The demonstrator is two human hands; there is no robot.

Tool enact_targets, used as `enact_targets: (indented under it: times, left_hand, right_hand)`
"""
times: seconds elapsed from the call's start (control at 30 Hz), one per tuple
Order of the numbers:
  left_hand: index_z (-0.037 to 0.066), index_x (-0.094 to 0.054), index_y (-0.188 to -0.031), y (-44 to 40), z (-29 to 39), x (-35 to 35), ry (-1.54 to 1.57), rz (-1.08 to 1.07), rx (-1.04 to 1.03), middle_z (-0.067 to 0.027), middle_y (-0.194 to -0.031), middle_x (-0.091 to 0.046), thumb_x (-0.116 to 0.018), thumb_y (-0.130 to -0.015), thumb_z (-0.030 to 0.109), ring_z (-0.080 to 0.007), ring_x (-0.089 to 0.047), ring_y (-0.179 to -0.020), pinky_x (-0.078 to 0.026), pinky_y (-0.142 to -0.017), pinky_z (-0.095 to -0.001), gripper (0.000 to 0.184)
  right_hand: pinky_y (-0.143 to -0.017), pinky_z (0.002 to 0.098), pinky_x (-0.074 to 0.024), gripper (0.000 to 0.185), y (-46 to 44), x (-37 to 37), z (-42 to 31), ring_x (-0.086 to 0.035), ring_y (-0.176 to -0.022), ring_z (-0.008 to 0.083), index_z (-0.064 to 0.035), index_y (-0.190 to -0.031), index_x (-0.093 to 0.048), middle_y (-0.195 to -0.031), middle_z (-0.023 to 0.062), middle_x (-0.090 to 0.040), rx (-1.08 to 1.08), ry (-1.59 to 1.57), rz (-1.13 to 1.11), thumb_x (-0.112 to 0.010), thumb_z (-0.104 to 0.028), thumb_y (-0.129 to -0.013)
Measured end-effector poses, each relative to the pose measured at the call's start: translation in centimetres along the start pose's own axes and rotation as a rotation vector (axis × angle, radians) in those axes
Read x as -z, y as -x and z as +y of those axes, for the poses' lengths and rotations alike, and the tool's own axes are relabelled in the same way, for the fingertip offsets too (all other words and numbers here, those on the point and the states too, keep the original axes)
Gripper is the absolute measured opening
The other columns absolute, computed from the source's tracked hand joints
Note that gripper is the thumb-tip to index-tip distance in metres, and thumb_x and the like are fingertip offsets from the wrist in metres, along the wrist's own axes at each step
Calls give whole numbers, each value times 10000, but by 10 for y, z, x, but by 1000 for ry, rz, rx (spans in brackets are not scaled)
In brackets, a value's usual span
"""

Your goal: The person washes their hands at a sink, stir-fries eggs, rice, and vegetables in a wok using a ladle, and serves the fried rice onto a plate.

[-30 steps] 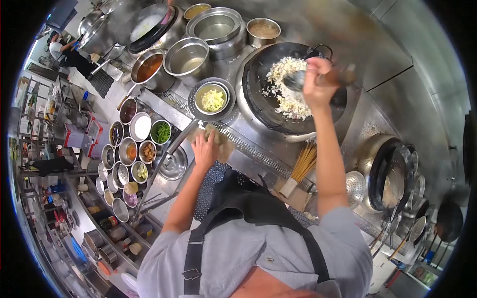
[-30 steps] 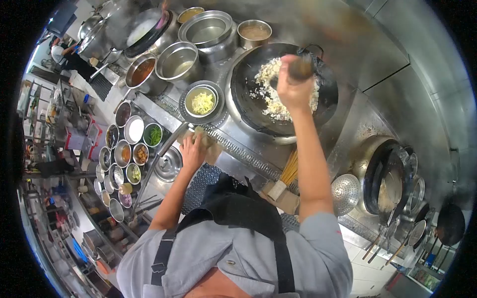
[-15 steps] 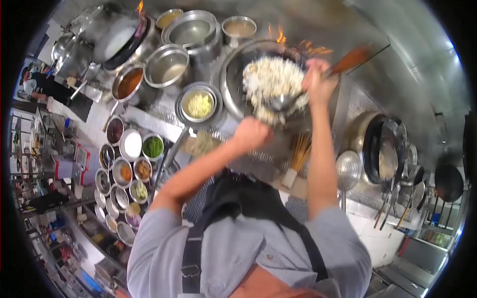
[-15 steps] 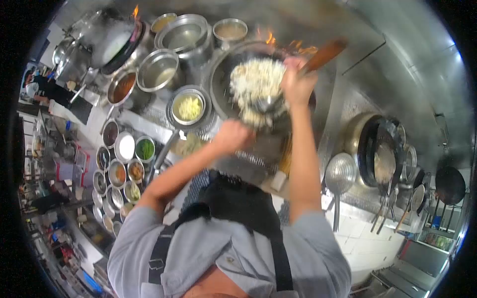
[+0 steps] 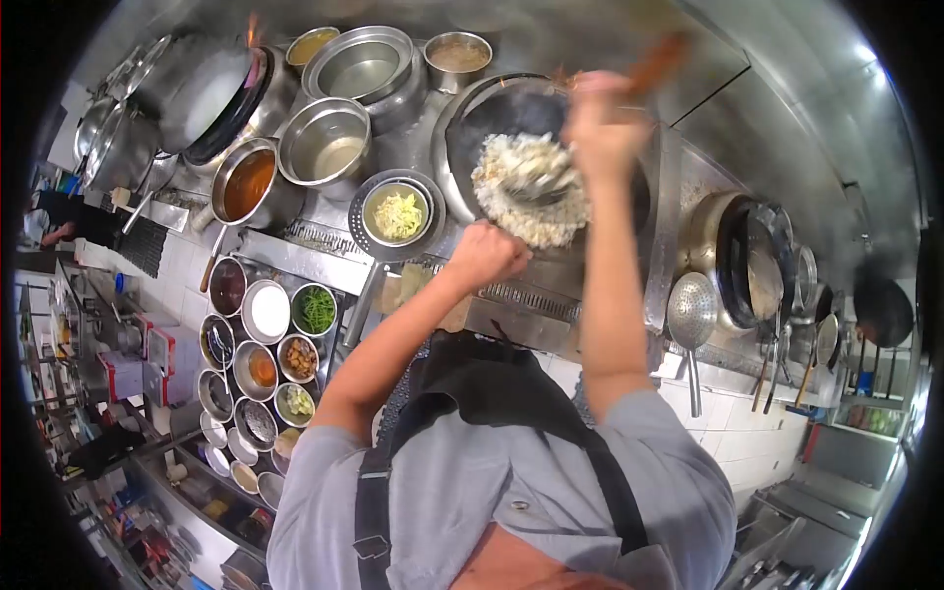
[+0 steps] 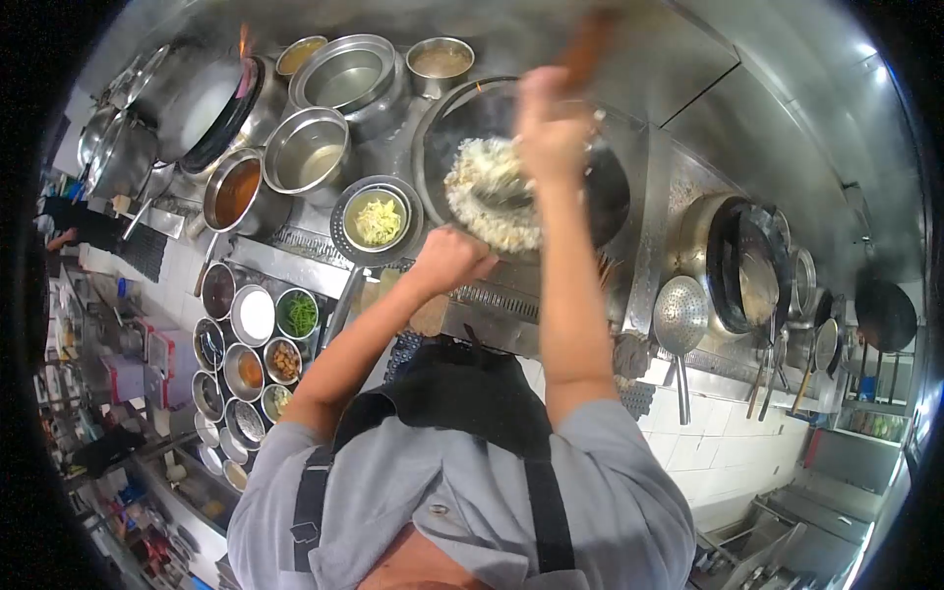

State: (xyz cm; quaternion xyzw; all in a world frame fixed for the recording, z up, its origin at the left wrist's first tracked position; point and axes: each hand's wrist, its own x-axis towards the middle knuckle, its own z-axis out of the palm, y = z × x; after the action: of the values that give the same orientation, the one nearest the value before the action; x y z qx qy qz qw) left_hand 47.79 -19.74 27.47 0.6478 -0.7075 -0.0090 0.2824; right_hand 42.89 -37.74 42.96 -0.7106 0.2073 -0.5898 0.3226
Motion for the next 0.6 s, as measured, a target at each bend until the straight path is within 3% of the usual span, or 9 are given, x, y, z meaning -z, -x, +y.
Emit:
enact_targets:
  times: [0.07, 0.13, 0.27, 0.37, 0.4, 0.5, 0.53, 0.57, 0.6]
  left_hand:
    - [105, -651, -667, 26, -10, -33, -93, -63, -49, -101, -660, -663, -640, -871, 330, -308, -644, -608, -499, -638, -454, 304]
    - [105, -646, -661, 61, -10, -39, -84, 76, -71, -106, -664, -661, -638, -870, 344, -317, -646, -619, -495, -652, -467, 317]
    - [118, -626, -644, 95, 27, 6, -20, -23, 28, -110, -652, -647, -672, -835, 335, -313, -643, -611, -491, -628, -451, 293]
    - [115, -607, -633, 37, 34, 20, 33, 14, -24, -109, -627, -626, -692, -811, 313, -304, -634, -594, -487, -607, -436, 279]
    - [111, -601, -632, 15, 21, 14, 59, 63, -25, -110, -618, -617, -697, -807, 303, -301, -624, -579, -486, -596, -427, 277]
    - [101, -602, -633, 29, 0, -28, -44, -102, 3, -116, -644, -634, -685, -828, 316, -312, -644, -653, -484, -665, -444, 302]
    - [100, -604, -633, 42, -3, -41, -92, -154, 0, -119, -655, -642, -680, -835, 319, -315, -649, -672, -484, -683, -446, 307]
    - [76, -656, -695, 68, -1, -42, -100, -240, 67, -113, -701, -679, -635, -871, 328, -290, -684, -812, -480, -802, -449, 308]
    - [68, -707, -780, 94, -7, -44, -96, 25, -97, -135, -792, -709, -636, -867, 325, -294, -686, -857, -500, -821, -422, 281]
  right_hand:
    - [-574, 373, -483, 548, 18, -34, 63, -542, -458, 212, -10, -525, -515, -445, 81, -516, 275, 158, -175, -619, -317, -968]
    - [-580, 321, -486, 325, -18, -1, 3, -603, -548, 152, -9, -739, -685, -603, 74, -637, -126, 324, -307, -680, -269, -934]
    - [-500, 276, -449, 238, -68, 54, -36, -549, -473, 107, -30, -822, -701, -609, 22, -634, -170, -166, -99, -662, -225, -953]
    - [-508, 225, -445, 181, -23, 38, -67, -556, -494, 77, -5, -896, -700, -593, -11, -610, -68, -49, 31, -661, -172, -952]
    - [-549, 250, -445, 132, 1, 20, -55, -556, -574, 74, -43, -954, -686, -719, 3, -642, 14, 15, 25, -684, -172, -929]
    - [-580, 311, -456, 320, 35, -24, 21, -533, -558, 129, 9, -811, -653, -545, 69, -570, 17, 175, -236, -673, -288, -925]
    - [-565, 336, -460, 300, 15, -13, 13, -547, -533, 154, -8, -818, -666, -538, 49, -568, -137, 205, -334, -673, -290, -922]
    - [-528, 330, -443, 285, -13, 7, 6, -542, -516, 147, -11, -823, -673, -538, 36, -561, -159, 330, -324, -678, -277, -925]
    - [-490, 324, -426, 270, -36, 32, -3, -538, -500, 140, -15, -828, -679, -538, 23, -554, -196, 455, -320, -682, -265, -929]
